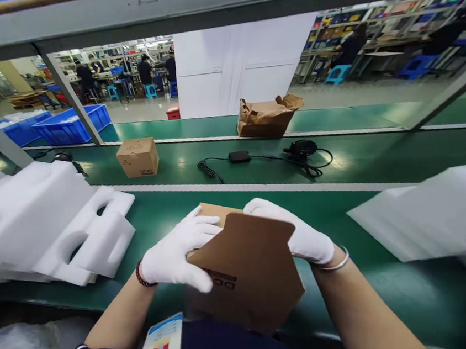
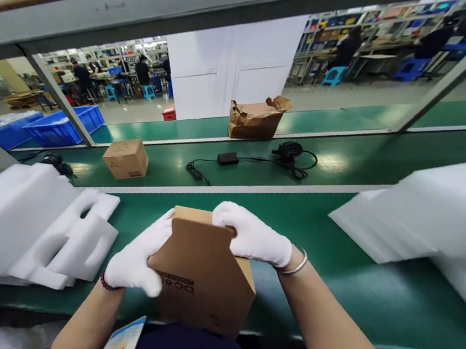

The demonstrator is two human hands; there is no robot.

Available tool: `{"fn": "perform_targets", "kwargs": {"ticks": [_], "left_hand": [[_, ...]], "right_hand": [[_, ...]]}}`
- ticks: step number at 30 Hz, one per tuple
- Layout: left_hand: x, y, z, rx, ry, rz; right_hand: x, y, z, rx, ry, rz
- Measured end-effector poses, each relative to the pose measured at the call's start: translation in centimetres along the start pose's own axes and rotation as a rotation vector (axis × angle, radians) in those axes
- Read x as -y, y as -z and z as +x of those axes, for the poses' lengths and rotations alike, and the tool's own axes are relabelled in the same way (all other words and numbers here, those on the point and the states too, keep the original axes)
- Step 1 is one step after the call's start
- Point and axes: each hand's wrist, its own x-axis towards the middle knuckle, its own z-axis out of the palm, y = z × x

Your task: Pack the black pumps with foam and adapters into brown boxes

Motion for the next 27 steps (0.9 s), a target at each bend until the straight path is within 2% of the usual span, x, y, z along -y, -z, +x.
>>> {"fn": "perform_targets", "kwargs": {"ticks": [2,4,7,10,12,15,18,21,24,27], "left_hand": [[-0.5,-1.1,-0.7,-0.086,0.039,0.033],[-1.0,-2.1,-1.1,-0.154,0.040,0.057],[-1.4,-3.5,-1.5,-0.235,0.068,0.086],[-1.1,-4.4,-2.1,-0.345,0.121,0.117],[-0.5,-4.4,-2.2,-0.305,0.041,0.200],[0.1,-3.6,-1.9,-0.107,-0.129,0.408],[-0.3,-2.5,-0.9,0.031,-0.139,0.517],[-0.8,-2.1,-0.1,0.136,-0.136,0.493],[-0.6,-2.2,-0.1,0.115,-0.149,0.453],[0.6,-1.9,-1.2,0.007,-0.163,0.418]], "right_hand": [[0.9,-0.5,-1.3,-0.056,0.076,0.052],[2.4,-1.3,-3.1,-0.072,0.072,0.074],[4.8,-2.7,-5.6,-0.112,-0.067,0.008],[5.6,-3.6,-7.0,-0.257,-0.229,-0.086],[5.2,-3.8,-7.3,-0.241,-0.198,-0.157],[4.4,-3.8,-7.1,-0.103,-0.008,-0.267],[4.2,-3.6,-6.7,-0.078,0.062,-0.294],[4.5,-3.5,-6.5,-0.100,0.078,-0.235],[4.0,-3.9,-6.9,-0.145,0.076,-0.184],[1.8,-5.6,-8.3,-0.334,0.015,-0.052]]}}
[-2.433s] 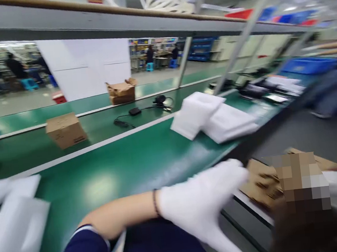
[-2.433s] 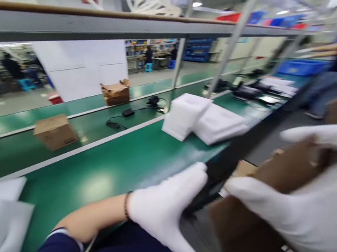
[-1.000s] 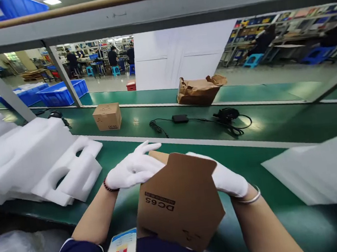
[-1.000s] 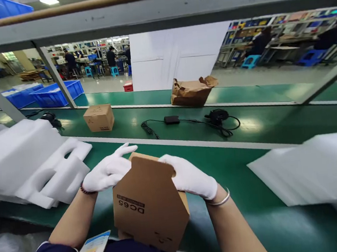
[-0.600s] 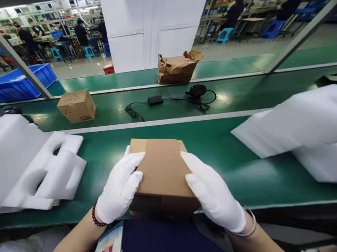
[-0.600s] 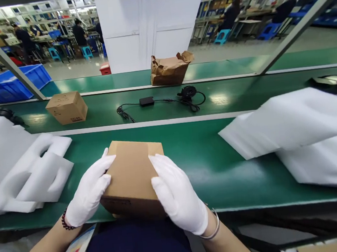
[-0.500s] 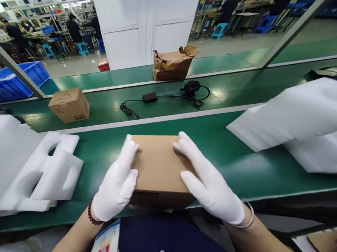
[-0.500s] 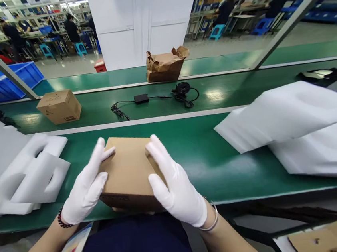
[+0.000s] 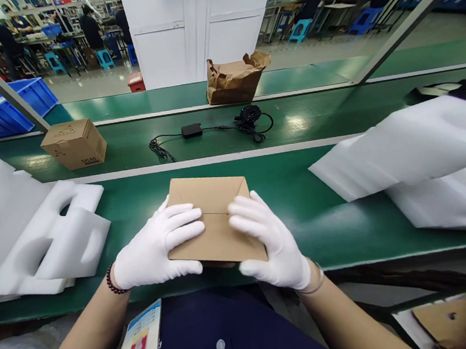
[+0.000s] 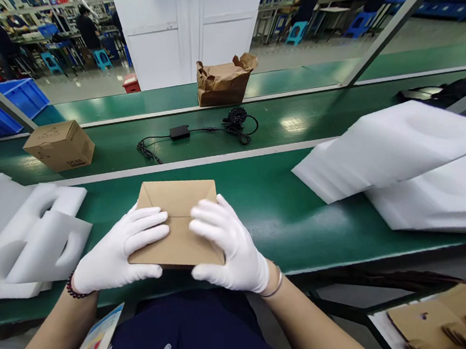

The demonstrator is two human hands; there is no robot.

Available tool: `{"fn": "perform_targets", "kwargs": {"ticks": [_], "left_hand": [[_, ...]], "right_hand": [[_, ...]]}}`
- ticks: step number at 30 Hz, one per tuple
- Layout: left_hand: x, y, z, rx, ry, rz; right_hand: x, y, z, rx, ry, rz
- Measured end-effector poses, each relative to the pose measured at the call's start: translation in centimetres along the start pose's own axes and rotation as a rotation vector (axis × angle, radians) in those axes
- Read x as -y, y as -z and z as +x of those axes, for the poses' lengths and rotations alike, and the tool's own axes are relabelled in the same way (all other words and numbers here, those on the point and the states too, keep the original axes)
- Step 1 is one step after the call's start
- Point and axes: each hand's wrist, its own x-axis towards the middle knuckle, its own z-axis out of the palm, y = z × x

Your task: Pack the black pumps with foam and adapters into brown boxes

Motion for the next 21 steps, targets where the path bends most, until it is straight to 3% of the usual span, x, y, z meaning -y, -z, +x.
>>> {"fn": "perform_targets", "kwargs": {"ticks": [3,5,8,12,14,16,18,21], "left_hand": [[2.1,0.2,-2.3,-0.139,0.144,-0.080],[3.9,0.0,-4.1,-0.304,0.276,-0.174],[6.7,-1.6,-6.6,-0.533,0.464,-0.322],[9.3,-4.7,-8.2,-0.653,0.692,-0.359],[9.6,-5.3,-7.8,-0.770,0.810,-0.252],[8.9,-4.7,-6.4,-0.862,0.855,-0.049],[7.0,-3.4,-3.8,-0.755,0.715,0.180],[3.8,-1.4,1.1,-0.273,0.395,0.398]], "right_hand": [[-3.2,-2.4,-2.6,-0.158,-0.289,0.314],[-4.9,-4.3,-4.1,-0.125,-0.481,0.577],[-6.0,-7.2,-5.1,-0.013,-0.612,0.809],[-6.3,-9.4,-4.2,-0.108,-0.759,0.551],[-6.7,-9.0,-3.2,-0.133,-0.817,0.315],[-7.0,-7.6,-2.2,-0.035,-0.781,0.069],[-6.8,-5.8,-1.0,0.112,-0.686,-0.201],[-5.4,-3.2,0.8,0.314,-0.516,-0.507]]}}
